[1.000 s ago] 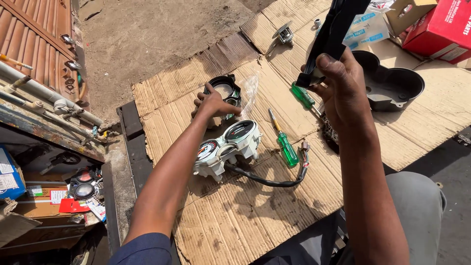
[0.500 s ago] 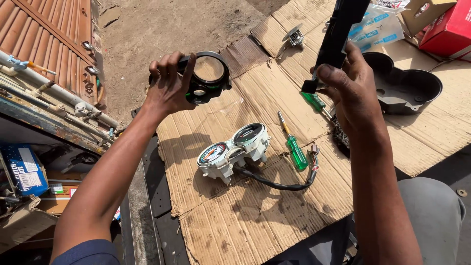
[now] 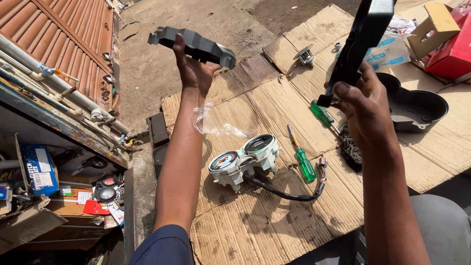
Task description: Repairing and cleaning a motorcycle speedometer console.
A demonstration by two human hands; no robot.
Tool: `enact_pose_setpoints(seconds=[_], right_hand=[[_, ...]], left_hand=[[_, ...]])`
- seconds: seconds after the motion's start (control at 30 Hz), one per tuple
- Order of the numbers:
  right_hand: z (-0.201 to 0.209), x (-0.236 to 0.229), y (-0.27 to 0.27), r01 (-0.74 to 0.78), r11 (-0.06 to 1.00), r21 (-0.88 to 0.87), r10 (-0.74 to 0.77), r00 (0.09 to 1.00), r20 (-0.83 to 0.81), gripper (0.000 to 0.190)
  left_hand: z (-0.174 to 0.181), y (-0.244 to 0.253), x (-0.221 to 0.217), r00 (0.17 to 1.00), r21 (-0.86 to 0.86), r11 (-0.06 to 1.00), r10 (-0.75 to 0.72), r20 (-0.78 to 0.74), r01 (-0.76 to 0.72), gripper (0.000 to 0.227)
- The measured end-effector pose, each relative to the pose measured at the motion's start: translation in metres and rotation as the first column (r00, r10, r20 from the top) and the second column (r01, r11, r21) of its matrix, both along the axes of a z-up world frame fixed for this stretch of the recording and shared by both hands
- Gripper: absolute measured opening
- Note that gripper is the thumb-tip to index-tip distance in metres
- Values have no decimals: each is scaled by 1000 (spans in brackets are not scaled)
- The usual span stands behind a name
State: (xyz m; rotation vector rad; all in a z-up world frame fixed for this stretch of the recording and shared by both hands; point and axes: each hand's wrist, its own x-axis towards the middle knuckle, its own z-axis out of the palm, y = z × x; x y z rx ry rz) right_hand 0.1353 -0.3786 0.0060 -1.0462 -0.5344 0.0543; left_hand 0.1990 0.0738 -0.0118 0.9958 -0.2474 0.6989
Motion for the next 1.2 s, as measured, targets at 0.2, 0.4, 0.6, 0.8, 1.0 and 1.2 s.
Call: enact_pose_setpoints(seconds=[0.2, 0.4, 0.6, 0.8, 1.0, 1.2], right_hand=[[-5, 8, -13, 4, 999, 33, -5, 1000, 23, 94], [-16, 18, -11, -1, 997, 72, 0, 1000, 9, 95], [-15, 20, -26, 239, 967, -89, -232, 969, 80, 115], [-71, 0, -80, 739, 575, -352, -606, 673, 424, 138], [-94, -19, -121, 920, 263, -291, -769, 383, 512, 133], [-128, -5, -149, 952, 292, -93, -859, 304, 411, 131]], left_hand=[[13, -48, 13, 889, -146, 887, -403, 218, 438, 50], [-4, -105, 53, 906, -524, 741, -375, 196, 420, 44], [1, -198, 49, 863, -616, 621, -453, 222, 485, 61], [-46, -224, 88, 816, -632, 578, -556, 159, 517, 65], [-78, -297, 94, 750, -660, 508, -649, 128, 552, 48], [-127, -352, 95, 679, -678, 500, -734, -1, 539, 31]])
